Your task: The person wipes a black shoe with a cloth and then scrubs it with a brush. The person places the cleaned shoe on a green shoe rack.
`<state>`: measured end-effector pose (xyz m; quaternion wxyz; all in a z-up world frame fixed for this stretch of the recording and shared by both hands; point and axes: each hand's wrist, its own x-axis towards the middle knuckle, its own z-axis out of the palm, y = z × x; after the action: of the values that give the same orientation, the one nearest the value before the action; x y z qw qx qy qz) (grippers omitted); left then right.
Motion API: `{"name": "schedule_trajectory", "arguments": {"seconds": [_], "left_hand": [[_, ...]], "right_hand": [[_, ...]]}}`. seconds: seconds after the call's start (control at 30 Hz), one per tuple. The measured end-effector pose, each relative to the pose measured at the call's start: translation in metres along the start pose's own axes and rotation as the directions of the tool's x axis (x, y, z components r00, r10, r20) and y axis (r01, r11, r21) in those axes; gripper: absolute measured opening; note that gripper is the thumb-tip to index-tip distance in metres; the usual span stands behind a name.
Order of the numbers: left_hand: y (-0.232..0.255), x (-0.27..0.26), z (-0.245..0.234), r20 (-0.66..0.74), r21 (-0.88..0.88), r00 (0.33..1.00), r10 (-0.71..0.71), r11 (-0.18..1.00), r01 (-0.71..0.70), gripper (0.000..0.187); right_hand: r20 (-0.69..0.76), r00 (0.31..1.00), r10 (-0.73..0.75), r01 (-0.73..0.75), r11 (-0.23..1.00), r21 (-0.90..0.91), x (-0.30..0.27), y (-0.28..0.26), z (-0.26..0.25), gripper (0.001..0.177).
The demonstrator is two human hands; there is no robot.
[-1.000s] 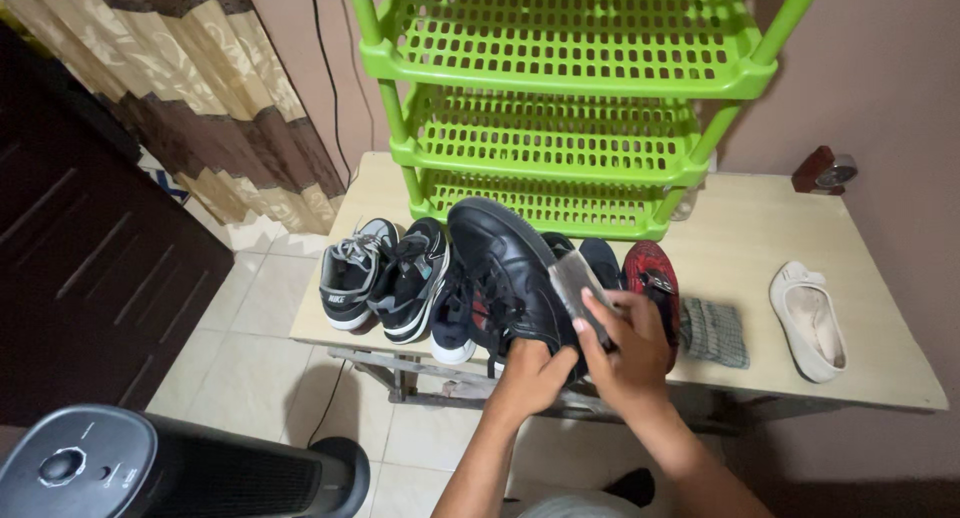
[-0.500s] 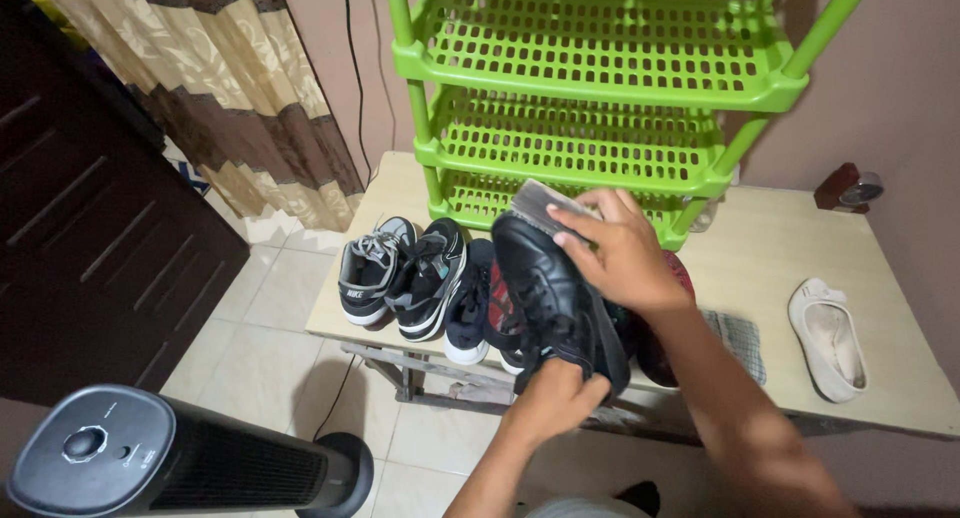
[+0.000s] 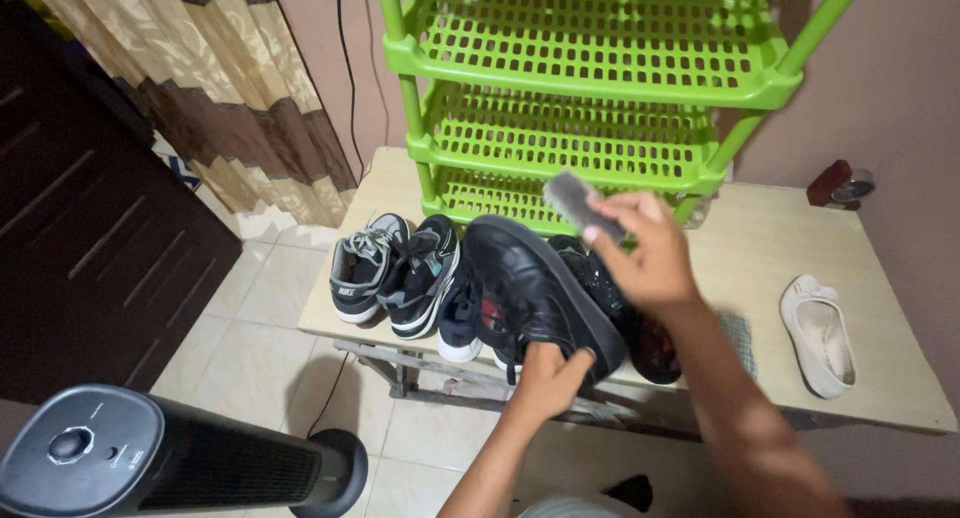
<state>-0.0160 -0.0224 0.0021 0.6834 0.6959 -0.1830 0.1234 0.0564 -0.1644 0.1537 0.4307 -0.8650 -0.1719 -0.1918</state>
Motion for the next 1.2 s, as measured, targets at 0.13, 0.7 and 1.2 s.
{"name": "schedule_trajectory", "arguments": {"seconds": [0.13,0.7,1.2], "left_hand": [[-0.01,0.007,-0.005,-0.069,0.08,0.988,-0.141,0.986,0.146,0.048],[-0.005,0.009,-0.015,-0.177,0.084,0.977,-0.116,0.988,0.132,0.035],[0.013,0.012,-0.026,-0.323,-0.345,0.915,-0.242,0.93,0.124,0.032]], "right_hand": [[-0.041,0.942,-0.332,0.326,0.938,-0.116,-0.042,0.005,0.021,0.034],[-0.184,0.955,-0.234,0.192,0.956,-0.22,-0.14,0.011,0.034,0.044],[-0.357,0.893,-0.275,0.25,0.961,-0.114,-0.172,0.03,0.057,0.041]]}}
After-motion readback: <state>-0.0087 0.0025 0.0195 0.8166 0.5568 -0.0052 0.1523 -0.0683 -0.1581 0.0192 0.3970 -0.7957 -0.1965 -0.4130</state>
